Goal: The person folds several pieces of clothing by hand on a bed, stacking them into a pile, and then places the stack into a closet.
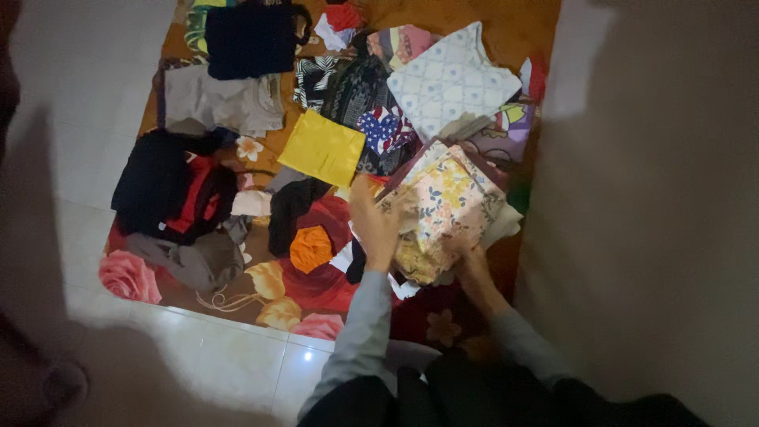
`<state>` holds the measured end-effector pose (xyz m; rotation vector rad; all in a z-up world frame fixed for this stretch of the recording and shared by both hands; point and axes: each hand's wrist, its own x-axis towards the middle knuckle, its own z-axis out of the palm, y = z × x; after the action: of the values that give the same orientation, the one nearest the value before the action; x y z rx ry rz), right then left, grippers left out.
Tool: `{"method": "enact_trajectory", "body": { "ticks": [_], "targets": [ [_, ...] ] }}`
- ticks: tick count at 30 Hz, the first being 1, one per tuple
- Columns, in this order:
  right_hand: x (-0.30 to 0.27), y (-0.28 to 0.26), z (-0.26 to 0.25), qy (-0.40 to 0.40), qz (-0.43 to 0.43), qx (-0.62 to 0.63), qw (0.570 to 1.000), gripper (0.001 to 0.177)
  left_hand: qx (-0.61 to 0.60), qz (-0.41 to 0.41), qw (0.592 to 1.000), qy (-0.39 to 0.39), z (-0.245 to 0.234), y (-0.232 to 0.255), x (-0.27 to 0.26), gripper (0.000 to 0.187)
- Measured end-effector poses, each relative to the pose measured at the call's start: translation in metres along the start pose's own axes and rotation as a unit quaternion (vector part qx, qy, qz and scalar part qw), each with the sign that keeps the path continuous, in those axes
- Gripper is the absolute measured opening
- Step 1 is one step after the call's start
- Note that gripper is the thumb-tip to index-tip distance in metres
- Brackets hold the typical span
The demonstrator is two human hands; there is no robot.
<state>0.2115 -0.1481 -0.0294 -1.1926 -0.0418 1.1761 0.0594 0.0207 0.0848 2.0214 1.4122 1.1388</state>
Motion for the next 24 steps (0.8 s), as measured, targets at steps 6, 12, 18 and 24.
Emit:
{"method": "enact_trajectory", "body": {
  "ticks": [6, 12, 18, 24],
  "targets": [
    [0.014, -0.039, -0.026, 0.212, -0.180, -0.140, 0.950, 0.038, 0.129, 0.108, 0.972, -0.167, 0.058, 0.026, -0.006, 0.087],
    [0.075, -0.135, -0.012, 0.229, -0.199, -0.197, 0.932, 0.035, 0.204, 0.061, 0.942, -0.259, 0.077, 0.024, -0.022, 0.095],
    [0.231, -0.142, -0.016, -0.096, -0.080, 0.066, 0.990, 0.032, 0.171, 0.015, 0.952, -0.253, 0.090, 0.026, -0.025, 0.091],
    [0.344, -0.114, -0.009, -0.113, 0.032, 0.044, 0.992, 0.025, 0.199, 0.038, 0.946, -0.252, 0.102, 0.016, -0.019, 0.091]
  ]
}}
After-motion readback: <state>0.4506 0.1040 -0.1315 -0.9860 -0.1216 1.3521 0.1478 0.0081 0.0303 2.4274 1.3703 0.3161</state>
